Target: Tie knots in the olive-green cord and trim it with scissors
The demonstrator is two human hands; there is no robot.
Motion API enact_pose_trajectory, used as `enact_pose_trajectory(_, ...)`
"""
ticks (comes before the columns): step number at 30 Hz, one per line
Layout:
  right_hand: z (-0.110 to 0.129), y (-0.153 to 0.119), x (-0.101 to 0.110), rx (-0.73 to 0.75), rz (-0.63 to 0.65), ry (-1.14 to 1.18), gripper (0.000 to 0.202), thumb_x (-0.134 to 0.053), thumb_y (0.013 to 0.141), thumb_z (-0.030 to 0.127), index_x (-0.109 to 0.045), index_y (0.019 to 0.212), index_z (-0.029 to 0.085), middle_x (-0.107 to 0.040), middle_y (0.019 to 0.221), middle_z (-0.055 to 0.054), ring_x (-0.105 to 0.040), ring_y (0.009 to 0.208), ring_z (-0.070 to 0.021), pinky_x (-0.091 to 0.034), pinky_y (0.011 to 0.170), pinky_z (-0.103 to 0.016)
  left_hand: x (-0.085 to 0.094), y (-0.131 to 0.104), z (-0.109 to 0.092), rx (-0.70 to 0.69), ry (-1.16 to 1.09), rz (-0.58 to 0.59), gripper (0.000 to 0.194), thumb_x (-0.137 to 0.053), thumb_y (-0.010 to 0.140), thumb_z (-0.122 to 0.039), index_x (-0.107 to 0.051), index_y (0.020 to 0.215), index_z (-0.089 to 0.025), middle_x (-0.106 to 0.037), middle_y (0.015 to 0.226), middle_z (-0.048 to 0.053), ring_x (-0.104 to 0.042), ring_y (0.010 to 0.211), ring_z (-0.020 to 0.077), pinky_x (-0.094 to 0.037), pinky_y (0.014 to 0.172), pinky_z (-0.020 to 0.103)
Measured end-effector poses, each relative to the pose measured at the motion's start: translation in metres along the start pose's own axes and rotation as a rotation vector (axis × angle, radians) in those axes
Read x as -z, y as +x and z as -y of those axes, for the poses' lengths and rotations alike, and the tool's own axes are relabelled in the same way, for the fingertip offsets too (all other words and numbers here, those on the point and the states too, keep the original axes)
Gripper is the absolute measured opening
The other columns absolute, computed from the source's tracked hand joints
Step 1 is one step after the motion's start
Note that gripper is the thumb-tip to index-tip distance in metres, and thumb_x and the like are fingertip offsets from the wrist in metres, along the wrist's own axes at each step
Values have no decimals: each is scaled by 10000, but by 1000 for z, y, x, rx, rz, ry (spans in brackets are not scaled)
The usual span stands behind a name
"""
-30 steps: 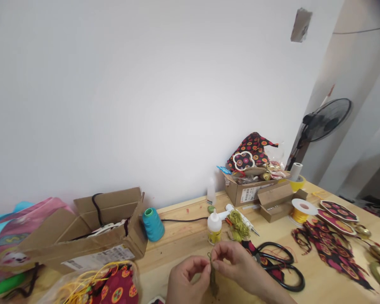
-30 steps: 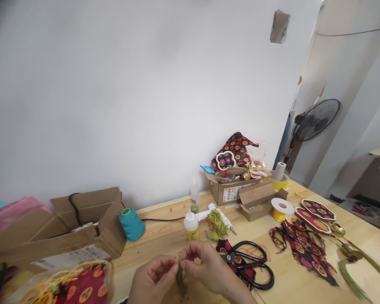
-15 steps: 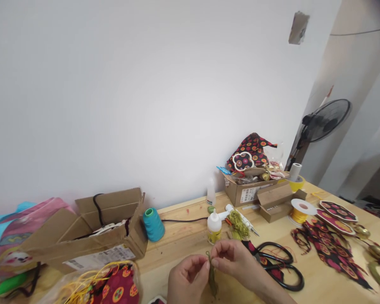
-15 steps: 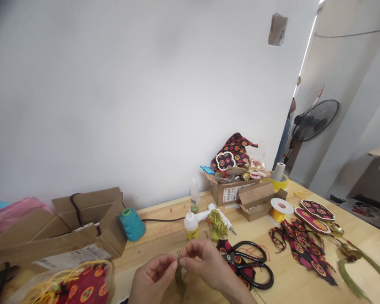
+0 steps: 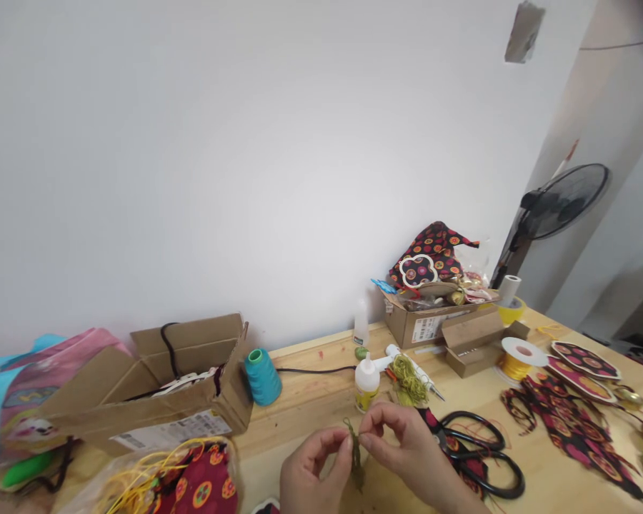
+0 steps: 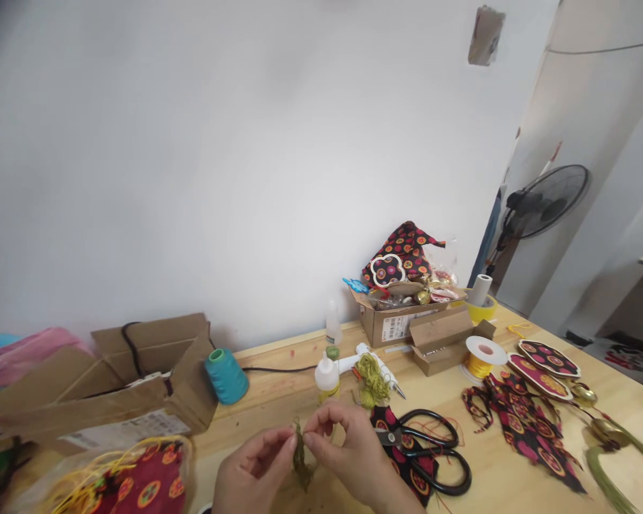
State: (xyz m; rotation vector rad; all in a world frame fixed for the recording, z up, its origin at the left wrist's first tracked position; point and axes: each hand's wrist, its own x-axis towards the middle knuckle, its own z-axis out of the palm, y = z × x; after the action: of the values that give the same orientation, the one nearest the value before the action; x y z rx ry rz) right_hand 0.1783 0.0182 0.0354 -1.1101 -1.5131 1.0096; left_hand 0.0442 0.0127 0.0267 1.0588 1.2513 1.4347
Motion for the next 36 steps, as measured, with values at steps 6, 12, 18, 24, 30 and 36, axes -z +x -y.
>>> enact_pose_trajectory(6, -3, -2, -1, 41, -104, -34, 70, -569, 707, 218, -581, 668, 161, -521, 618, 3, -488, 606, -139, -391, 587, -241, 0, -1, -4, 63, -101, -32, 149, -770, 462, -246, -693, 556, -159, -703, 539, 17, -625, 509, 130, -485, 496, 125)
enact_pose_trajectory(12, 5, -1, -4, 157, -144, -89, 107, -589, 713, 218, -591, 618, 170, -527, 605, -3, -504, 621, -150, -391, 613, -256, 0, -3, -10, 76, -138, -42, 146, -779, 447, -231, -695, 547, -165, -698, 524, 4, -612, 496, 102, -471, 500, 91)
enact_pose_trajectory(18, 8, -4, -9, 186, -147, -92, 113, -597, 726, 220, -599, 621, 178, -544, 607, -5, -515, 614, -151, -395, 615, -261, 1, -4, -13, 50, -100, -46, 83, -741, 483, -197, -694, 547, -170, -691, 526, -7, -604, 509, 103, -468, 502, 94)
enact_pose_trajectory(24, 8, -4, -11, 197, -171, -76, 85, -595, 718, 202, -594, 634, 185, -540, 610, 3, -517, 616, -148, -402, 608, -253, -2, -7, -17, 37, -98, -49, 74, -729, 490, -194, -691, 547, -166, -686, 518, 1, -610, 506, 117, -476, 495, 112)
enact_pose_trajectory(30, 5, -5, -12, 177, -165, -9, 70, -595, 704, 166, -591, 635, 180, -533, 621, 8, -513, 620, -140, -402, 608, -244, -3, -9, -18, 42, -109, -55, 81, -734, 490, -195, -691, 553, -167, -689, 526, 2, -611, 514, 112, -480, 511, 107)
enact_pose_trajectory(36, 2, -5, -13, 148, -134, 94, 77, -599, 707, 172, -584, 632, 180, -521, 630, 16, -500, 627, -132, -393, 613, -236, -3, -9, -16, 41, -119, -63, 84, -730, 491, -201, -693, 561, -171, -687, 522, -8, -599, 496, 95, -470, 499, 89)
